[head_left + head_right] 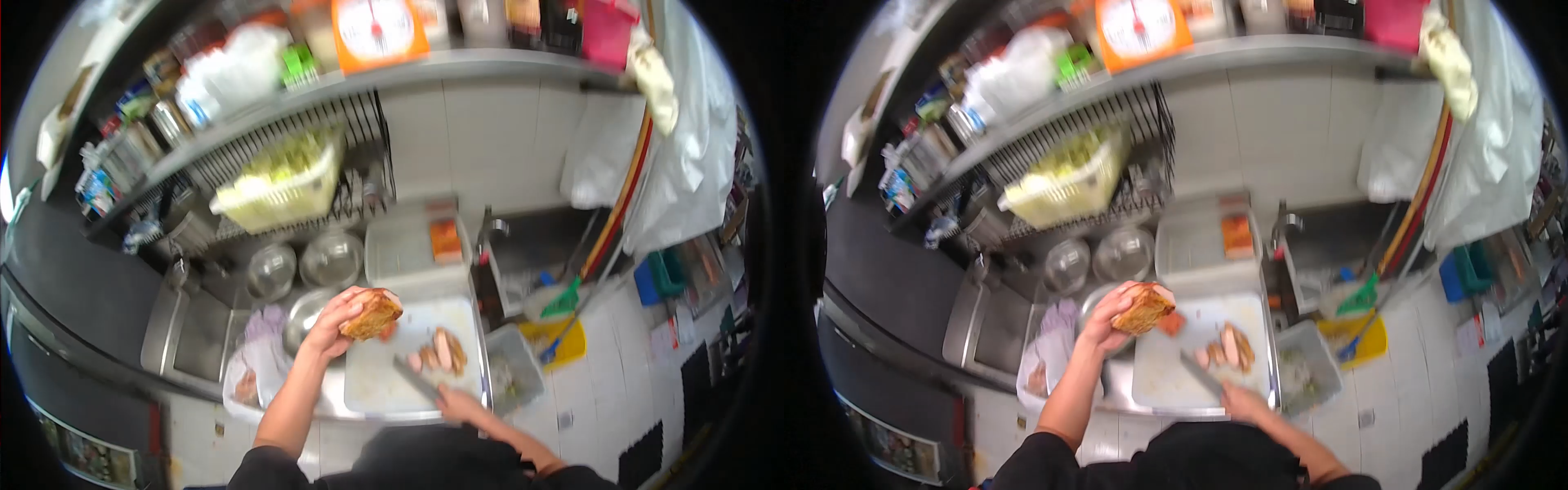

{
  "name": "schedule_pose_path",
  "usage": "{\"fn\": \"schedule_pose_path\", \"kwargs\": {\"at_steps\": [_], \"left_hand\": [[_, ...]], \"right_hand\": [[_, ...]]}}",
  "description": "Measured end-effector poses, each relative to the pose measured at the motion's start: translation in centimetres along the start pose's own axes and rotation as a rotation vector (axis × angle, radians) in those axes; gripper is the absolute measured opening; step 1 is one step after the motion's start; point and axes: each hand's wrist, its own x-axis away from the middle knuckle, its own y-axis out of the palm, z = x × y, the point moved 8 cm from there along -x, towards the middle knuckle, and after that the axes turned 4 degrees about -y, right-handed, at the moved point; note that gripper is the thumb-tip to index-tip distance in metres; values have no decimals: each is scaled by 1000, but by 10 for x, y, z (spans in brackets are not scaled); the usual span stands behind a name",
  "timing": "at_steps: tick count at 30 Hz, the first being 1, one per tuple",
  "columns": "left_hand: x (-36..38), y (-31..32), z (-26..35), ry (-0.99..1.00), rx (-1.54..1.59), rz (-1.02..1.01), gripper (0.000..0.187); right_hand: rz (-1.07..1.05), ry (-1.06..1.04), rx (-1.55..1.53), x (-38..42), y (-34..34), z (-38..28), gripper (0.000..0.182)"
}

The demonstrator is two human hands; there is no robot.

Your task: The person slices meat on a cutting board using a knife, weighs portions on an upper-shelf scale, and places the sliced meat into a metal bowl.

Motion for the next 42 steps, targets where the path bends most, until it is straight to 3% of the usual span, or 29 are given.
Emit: {"fn": "schedule_pose_path", "kwargs": {"at_steps": [2, 7, 8, 10, 12, 16, 20, 23, 30, 38, 40, 42], "left_hand": [[-8, 48, 94, 218, -201, -38, 53], [9, 209, 334, 1184, -904, -92, 63], [10, 227, 368, 1286, -881, 60, 58], [-12, 265, 429, 1376, -1100, 169, 52], [-48, 290, 463, 1196, -1348, 301, 53], [-150, 275, 503, 811, -1675, 317, 63], [-168, 266, 494, 606, -1716, 364, 64], [-173, 260, 497, 592, -1678, 341, 68], [-168, 256, 487, 506, -1653, 331, 71], [-167, 255, 490, 559, -1690, 372, 78], [-169, 254, 499, 607, -1769, 418, 93], [-172, 252, 500, 574, -1729, 405, 93]], "right_hand": [[2, 31, -7, -8, 5, 13, 31], [69, 62, -11, -20, 11, 44, 37], [89, 63, -3, -26, 18, 56, 37], [95, -12, -22, -43, 35, 78, 38], [85, 23, -19, -41, 27, 72, 37], [45, 96, -23, -24, 14, 50, 36], [108, 16, -49, -41, 36, 76, 37], [53, 164, -40, -6, -5, 29, 37], [20, 113, 5, -17, 12, 47, 36], [81, 108, -21, -19, 11, 52, 37], [85, 105, -18, -19, 12, 51, 37], [89, 103, -12, -16, 7, 45, 37]]}}
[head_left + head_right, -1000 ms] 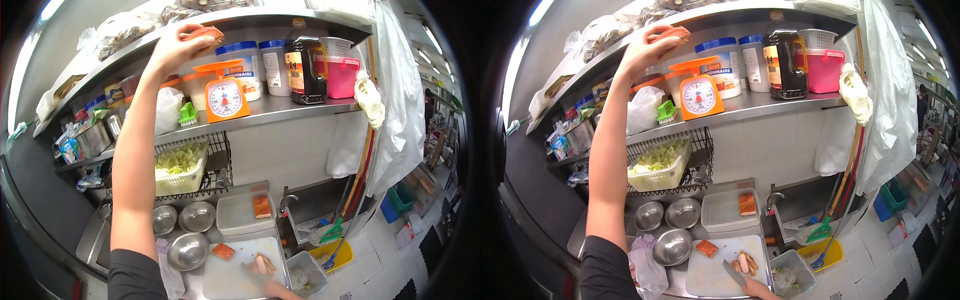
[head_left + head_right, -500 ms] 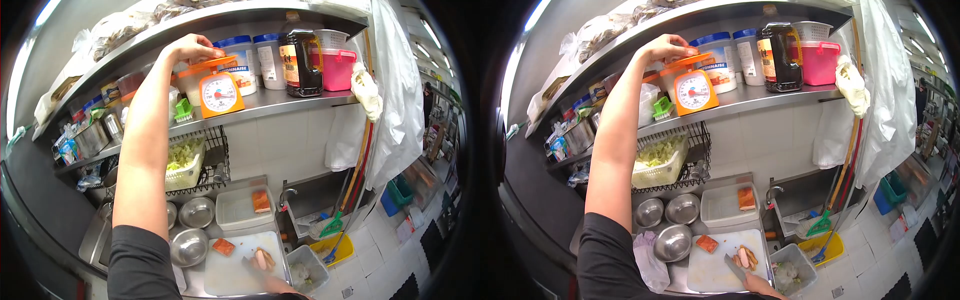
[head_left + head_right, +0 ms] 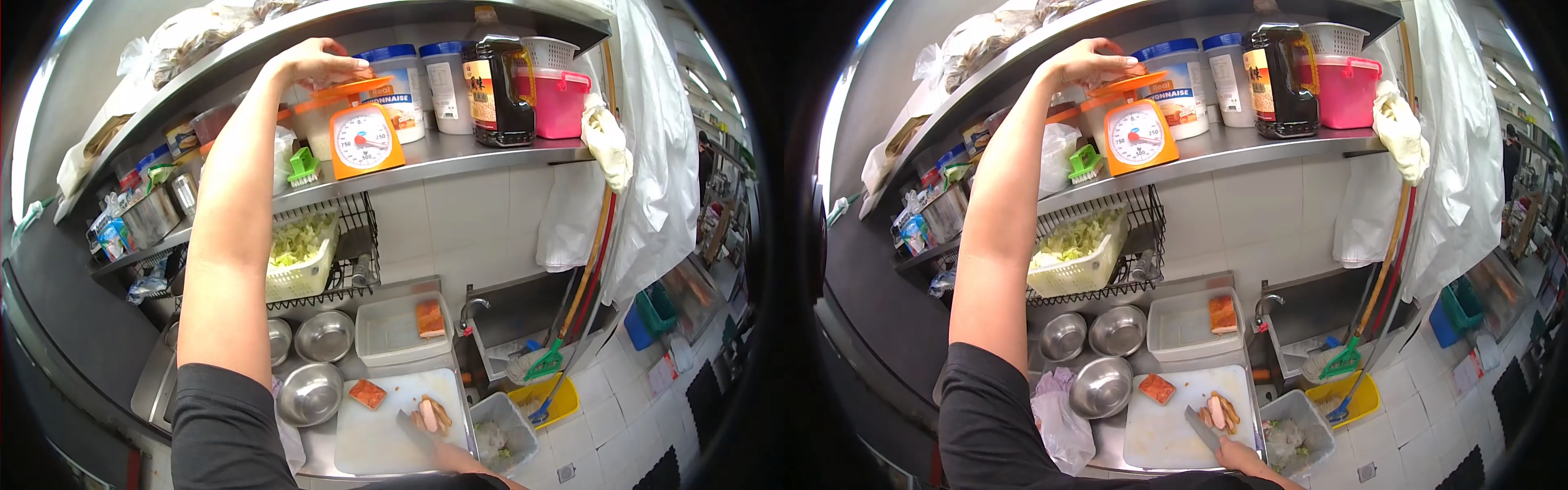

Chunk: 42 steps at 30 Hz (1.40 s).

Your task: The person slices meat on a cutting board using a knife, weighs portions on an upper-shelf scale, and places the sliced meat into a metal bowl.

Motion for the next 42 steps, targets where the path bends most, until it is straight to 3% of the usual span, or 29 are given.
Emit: {"fn": "schedule_pose_path", "kwargs": {"at_steps": [3, 6, 7, 10, 12, 14, 15, 16, 18, 19, 21, 22, 23, 25, 28, 30, 32, 33, 36, 42], "left_hand": [[5, -3, 6, -1, 59, 44, 80], [-1, -2, 12, 130, -116, 30, 88], [-3, -5, 9, 88, -27, 20, 84], [50, -36, 48, 282, -164, 499, 74], [135, -33, 75, 39, 89, 602, 61], [170, -19, 50, 285, 298, 755, 65], [192, 9, 43, 324, 403, 639, 65], [227, 39, 42, 357, 509, 522, 65], [295, 134, 21, 119, 482, 79, 67], [333, 195, -4, 54, 377, 0, 72], [425, 335, -64, -203, 570, -272, 77], [471, 391, -86, -269, 447, -344, 80], [520, 435, -100, -258, 376, -273, 81], [595, 498, -122, -423, 151, -522, 82], [621, 497, -111, -401, 77, -441, 83], [621, 489, -108, -333, 45, -347, 72], [611, 486, -118, -413, 141, -207, 46], [613, 498, -129, -550, 338, -265, 24], [606, 504, -111, -406, 76, -210, 15], [605, 515, -107, -335, -25, -207, 14]], "right_hand": [[-19, 44, 21, 7, -10, -10, 37], [-21, 48, 16, 13, -17, -19, 36], [-21, 36, 27, 16, -20, -23, 36], [1, -12, 4, 9, -19, -19, 34], [4, -18, -28, 7, -10, -11, 31], [26, -26, -46, 4, -9, -10, 32], [91, -108, 0, 1, -1, -2, 33], [50, -53, -27, 1, 1, 0, 34], [41, -28, -18, 9, -17, -18, 30], [32, 2, -14, 15, -26, -29, 29], [3, 35, -4, 20, -27, -37, 29], [-9, 49, -5, 20, -27, -35, 30], [-19, 54, -6, 22, -28, -36, 30], [-45, 52, 43, 24, -29, -42, 29], [-65, 30, 79, 24, -34, -53, 27], [-62, 11, 106, 23, -31, -57, 29], [-23, -38, 92, 19, -40, -71, 29], [-26, -40, 85, 18, -44, -78, 28], [-50, -31, 76, 19, -51, -93, 27], [-216, 98, 104, 47, -74, -113, 25]]}}
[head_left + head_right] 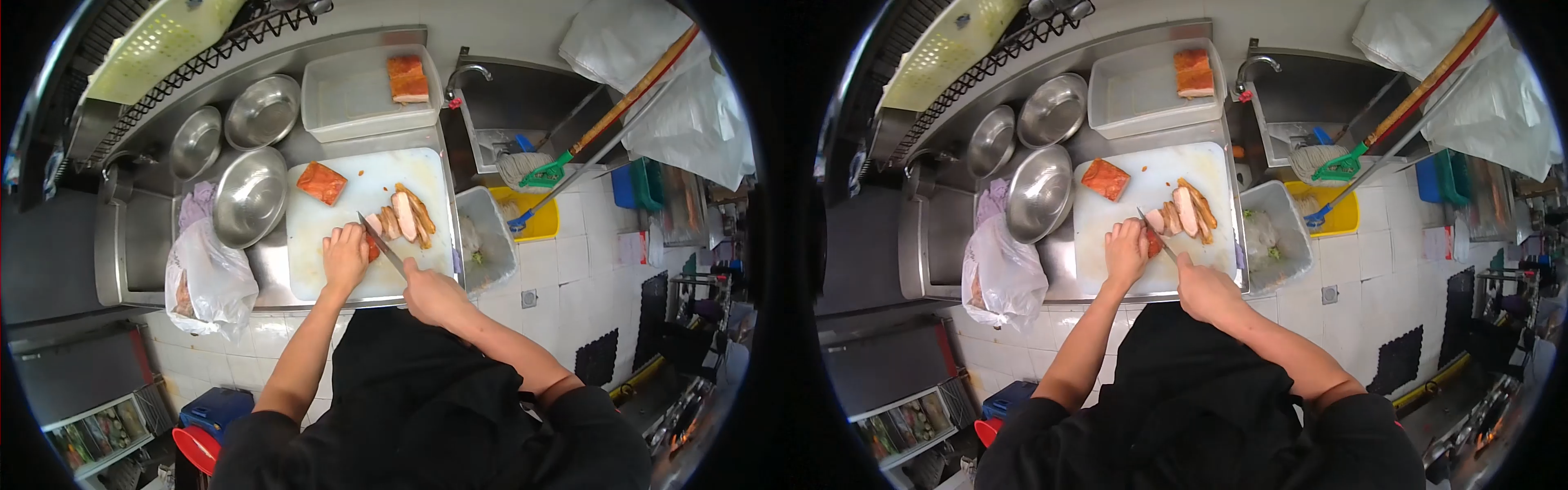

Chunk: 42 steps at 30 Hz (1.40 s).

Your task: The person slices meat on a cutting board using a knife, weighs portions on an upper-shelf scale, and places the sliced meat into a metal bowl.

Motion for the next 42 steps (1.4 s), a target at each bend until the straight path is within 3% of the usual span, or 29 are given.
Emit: {"fn": "schedule_pose_path", "kwargs": {"at_steps": [4, 10, 16, 18, 19, 22, 24, 28, 31, 32, 34, 36, 39, 41, 42], "left_hand": [[2, 2, -1, 18, 74, 13, 11], [2, -1, 0, 49, 82, -1, 12], [3, 1, -3, 3, 118, -7, 13], [0, 3, -3, 8, 106, -19, 13], [2, 2, -4, 12, 98, -17, 13], [1, 2, -9, 27, 96, 15, 13], [0, 6, -18, 45, 211, -35, 25], [4, -37, 6, 106, 113, -180, 47], [3, -17, -46, -343, 649, -376, 58], [-1, -34, -48, -314, 634, -335, 58], [-33, -67, -49, -652, 1388, -343, 64], [-88, -177, 9, -317, 1444, -300, 64], [-145, -386, 104, 389, 794, 162, 57], [-164, -498, 168, 640, 680, 503, 52], [-180, -544, 196, 763, 541, 566, 49]], "right_hand": [[-82, 87, 52, 2, -3, -2, 22], [12, 12, -17, -62, 4, -10, 23], [-43, 27, 25, -7, 14, 0, 22], [51, -44, -9, -33, 40, 12, 22], [206, -121, -68, -58, 54, 21, 22], [188, -54, -104, -81, 57, 27, 23], [204, -85, -117, -73, 45, 32, 25], [211, -128, -174, -52, 21, 49, 32], [275, -194, -170, -40, 8, 51, 39], [286, -207, -177, -43, 15, 58, 37], [300, -278, -243, -43, 14, 57, 36], [151, -271, -145, -57, 36, 68, 38], [-8, -222, 18, -72, 60, 80, 36], [-8, -195, 60, -70, 58, 77, 37], [-18, -189, 54, -76, 62, 83, 37]]}}
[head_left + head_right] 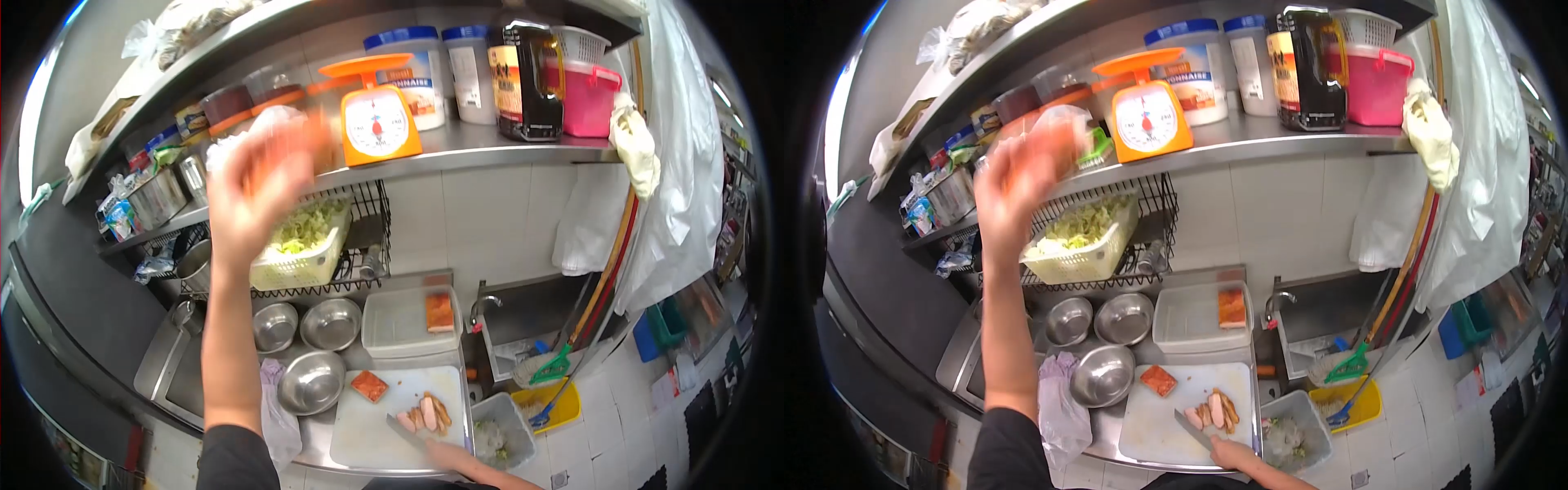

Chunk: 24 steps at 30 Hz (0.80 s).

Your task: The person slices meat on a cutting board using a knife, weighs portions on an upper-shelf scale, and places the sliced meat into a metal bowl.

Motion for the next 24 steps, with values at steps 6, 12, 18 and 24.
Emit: {"fn": "schedule_pose_path", "kwargs": {"at_steps": [6, 12, 18, 24], "left_hand": [[-201, 30, -49, -218, -288, -146, 56], [-236, 66, -105, -305, -427, -324, 58], [-236, 63, -120, -345, -522, -432, 59], [-238, 62, -129, -306, -495, -399, 64]], "right_hand": [[104, -187, 29, -73, 85, 81, 35], [69, 3, -41, -6, 7, 10, 34], [133, -81, -74, -37, 48, 49, 35], [104, -60, -46, -20, 31, 31, 35]]}}
